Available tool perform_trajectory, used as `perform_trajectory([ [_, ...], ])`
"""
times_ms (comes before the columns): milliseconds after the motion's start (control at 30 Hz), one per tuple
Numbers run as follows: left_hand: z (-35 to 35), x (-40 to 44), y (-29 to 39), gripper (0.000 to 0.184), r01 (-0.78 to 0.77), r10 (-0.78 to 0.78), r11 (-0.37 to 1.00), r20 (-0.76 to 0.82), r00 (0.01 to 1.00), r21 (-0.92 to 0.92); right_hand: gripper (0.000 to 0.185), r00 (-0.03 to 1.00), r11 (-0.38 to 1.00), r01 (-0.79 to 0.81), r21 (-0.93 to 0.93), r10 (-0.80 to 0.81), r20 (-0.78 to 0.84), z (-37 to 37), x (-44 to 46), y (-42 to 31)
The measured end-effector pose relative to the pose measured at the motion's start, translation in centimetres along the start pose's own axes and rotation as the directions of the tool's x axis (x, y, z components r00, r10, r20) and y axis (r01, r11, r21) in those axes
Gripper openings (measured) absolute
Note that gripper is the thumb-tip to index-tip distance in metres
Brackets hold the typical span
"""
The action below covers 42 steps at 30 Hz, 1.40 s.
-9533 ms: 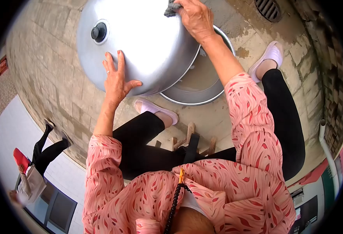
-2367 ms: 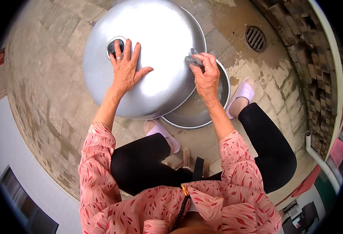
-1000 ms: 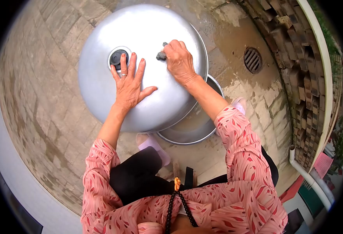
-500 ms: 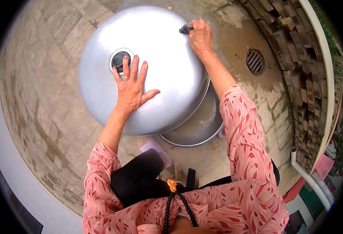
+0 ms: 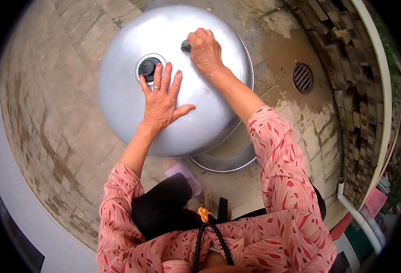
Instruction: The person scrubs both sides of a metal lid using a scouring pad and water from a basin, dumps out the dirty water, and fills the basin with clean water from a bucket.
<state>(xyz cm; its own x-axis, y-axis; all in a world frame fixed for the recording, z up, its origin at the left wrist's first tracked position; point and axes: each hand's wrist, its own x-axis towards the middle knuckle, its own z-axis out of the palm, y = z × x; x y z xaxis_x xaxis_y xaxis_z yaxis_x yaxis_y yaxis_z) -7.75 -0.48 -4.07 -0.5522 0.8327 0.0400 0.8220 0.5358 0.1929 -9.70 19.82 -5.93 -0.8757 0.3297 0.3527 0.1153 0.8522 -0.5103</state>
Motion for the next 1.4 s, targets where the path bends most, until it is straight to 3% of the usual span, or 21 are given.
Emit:
perform_trajectory([
  [33,0.1,0.1,-0.1,0.097,0.000,0.000,1.000,0.006,1.000,-0.001,0.010,0.997,0.997,0.046,0.064,-0.050,0.062,-0.1,-0.5,-1.6],
  [100,0.3,-0.1,-0.2,0.097,-0.011,0.011,1.000,0.014,1.000,0.003,0.010,0.994,0.990,0.105,0.099,-0.107,0.018,-0.4,-0.2,0.7],
  [133,0.3,-0.1,-0.3,0.096,-0.017,0.017,1.000,0.007,1.000,0.010,0.010,0.998,0.998,0.058,-0.030,-0.058,0.030,-1.6,0.5,2.5],
  [167,0.2,-0.1,-0.3,0.096,-0.016,0.017,1.000,-0.003,1.000,0.019,0.016,0.997,0.996,-0.075,-0.045,0.075,0.005,-2.3,1.3,5.3],
  [233,0.1,-0.2,-0.4,0.095,-0.017,0.017,1.000,-0.006,1.000,0.019,0.017,0.990,0.993,-0.120,-0.019,0.118,-0.078,-4.2,0.1,7.5],
  [367,0.2,-0.1,-0.2,0.096,-0.018,0.018,1.000,-0.023,1.000,0.007,0.019,0.998,0.989,0.055,0.137,-0.055,0.001,-8.9,-7.6,7.3],
  [467,0.2,-0.1,-0.2,0.096,-0.012,0.012,1.000,-0.022,1.000,-0.001,0.020,0.996,0.977,-0.055,0.205,0.040,0.074,-9.8,-7.8,8.9],
  [567,0.3,-0.1,-0.3,0.095,-0.026,0.026,1.000,-0.030,0.999,-0.005,0.021,0.999,0.993,-0.025,0.116,0.029,-0.028,-6.1,-2.0,11.1],
  [667,0.2,0.0,-0.4,0.095,-0.029,0.029,1.000,-0.030,0.999,0.007,0.027,0.996,0.991,-0.036,0.128,0.046,-0.078,-5.3,-0.8,10.5],
  [767,0.4,0.0,-0.1,0.095,-0.025,0.025,1.000,-0.038,0.999,0.002,0.026,0.998,0.978,0.068,0.198,-0.067,-0.010,-8.3,-6.4,7.8],
  [867,0.3,0.0,-0.3,0.093,-0.031,0.030,0.999,-0.051,0.998,-0.013,0.026,0.997,0.962,0.007,0.272,-0.029,0.078,-10.3,-10.7,8.1],
  [1000,0.3,-0.1,-0.3,0.093,-0.029,0.028,0.999,-0.045,0.999,-0.029,0.021,1.000,0.978,0.005,0.210,-0.008,0.013,-8.2,-5.1,9.8],
  [1100,-0.1,-0.1,-0.4,0.094,-0.031,0.031,0.999,-0.032,0.999,-0.015,0.017,0.992,0.967,-0.123,0.224,0.118,0.034,-5.5,-0.3,11.3],
  [1200,-0.2,-0.1,-0.2,0.095,-0.023,0.023,1.000,-0.027,0.999,-0.019,0.017,0.998,0.983,0.019,0.183,-0.007,-0.067,-7.0,-3.7,10.0],
  [1300,0.1,-0.2,-0.3,0.095,-0.017,0.016,1.000,-0.036,0.999,-0.019,0.037,0.998,0.969,-0.046,0.244,0.035,0.049,-10.2,-10.2,7.7],
  [1400,0.1,-0.3,-0.4,0.094,-0.019,0.018,0.999,-0.041,0.999,-0.029,0.032,0.997,0.965,-0.050,0.256,0.033,0.069,-10.5,-11.2,8.3],
])
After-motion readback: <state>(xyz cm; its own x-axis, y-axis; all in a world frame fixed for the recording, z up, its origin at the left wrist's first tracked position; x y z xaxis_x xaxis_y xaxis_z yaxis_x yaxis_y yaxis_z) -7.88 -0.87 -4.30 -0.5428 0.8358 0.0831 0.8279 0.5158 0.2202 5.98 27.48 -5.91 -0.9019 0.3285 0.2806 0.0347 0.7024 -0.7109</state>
